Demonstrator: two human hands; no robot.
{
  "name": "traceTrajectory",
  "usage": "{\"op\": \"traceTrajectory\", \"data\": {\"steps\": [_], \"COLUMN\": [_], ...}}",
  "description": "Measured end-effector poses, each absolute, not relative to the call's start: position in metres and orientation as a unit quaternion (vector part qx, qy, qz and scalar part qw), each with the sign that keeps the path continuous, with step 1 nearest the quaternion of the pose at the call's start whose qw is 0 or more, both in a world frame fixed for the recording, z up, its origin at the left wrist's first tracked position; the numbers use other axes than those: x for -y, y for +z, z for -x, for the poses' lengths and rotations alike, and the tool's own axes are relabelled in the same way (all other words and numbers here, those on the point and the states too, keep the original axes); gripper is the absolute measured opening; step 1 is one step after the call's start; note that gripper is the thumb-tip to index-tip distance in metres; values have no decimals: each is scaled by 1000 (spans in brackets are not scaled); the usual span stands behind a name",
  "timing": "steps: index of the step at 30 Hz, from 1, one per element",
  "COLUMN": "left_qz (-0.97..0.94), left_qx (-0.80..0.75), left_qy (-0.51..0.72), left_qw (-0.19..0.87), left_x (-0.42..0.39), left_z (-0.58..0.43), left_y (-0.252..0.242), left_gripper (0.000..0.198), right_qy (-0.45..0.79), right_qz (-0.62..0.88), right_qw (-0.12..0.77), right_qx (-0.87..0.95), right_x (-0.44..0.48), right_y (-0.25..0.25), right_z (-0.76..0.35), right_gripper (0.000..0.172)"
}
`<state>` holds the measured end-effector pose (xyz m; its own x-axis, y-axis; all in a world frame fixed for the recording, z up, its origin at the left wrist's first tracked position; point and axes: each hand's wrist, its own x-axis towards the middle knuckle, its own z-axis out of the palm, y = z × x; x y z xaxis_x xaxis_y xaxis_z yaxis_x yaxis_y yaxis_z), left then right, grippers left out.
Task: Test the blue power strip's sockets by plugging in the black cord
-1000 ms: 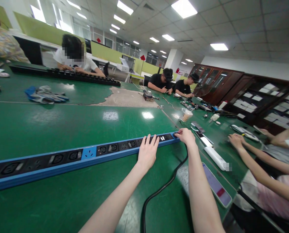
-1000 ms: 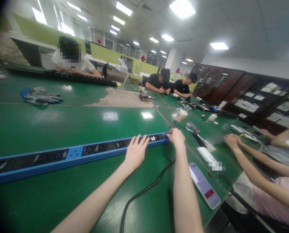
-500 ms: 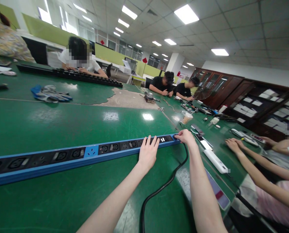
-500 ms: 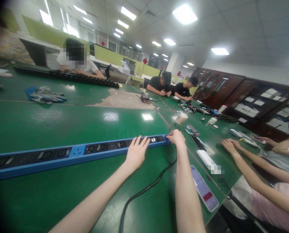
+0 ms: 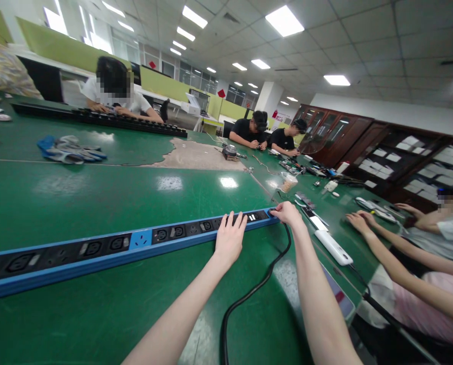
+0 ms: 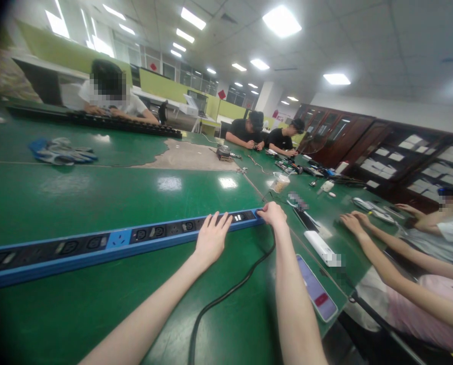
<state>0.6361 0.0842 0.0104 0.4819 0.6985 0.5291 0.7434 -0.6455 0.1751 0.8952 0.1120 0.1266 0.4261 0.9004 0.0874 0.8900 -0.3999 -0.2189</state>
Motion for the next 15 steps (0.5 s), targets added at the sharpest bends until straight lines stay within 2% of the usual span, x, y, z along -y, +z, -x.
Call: {"op": "traceTrajectory", "data": {"steps": [9, 15], "left_qz": [859, 857], "left_qx": [418, 420], "left_qy": [-294, -294], "left_qw": [45, 45], "left_x": [-84, -83], "left_z": [-635, -635], "left_y": [11, 12], "left_gripper": [78, 77], "right_qy": [33, 44], "right_qz": [830, 843], "right_qw": [138, 114], "right_qx": [540, 523], "right_x": [-105, -105], "right_y": [131, 130], "right_z": [-890, -888], "right_gripper": [22, 21]}}
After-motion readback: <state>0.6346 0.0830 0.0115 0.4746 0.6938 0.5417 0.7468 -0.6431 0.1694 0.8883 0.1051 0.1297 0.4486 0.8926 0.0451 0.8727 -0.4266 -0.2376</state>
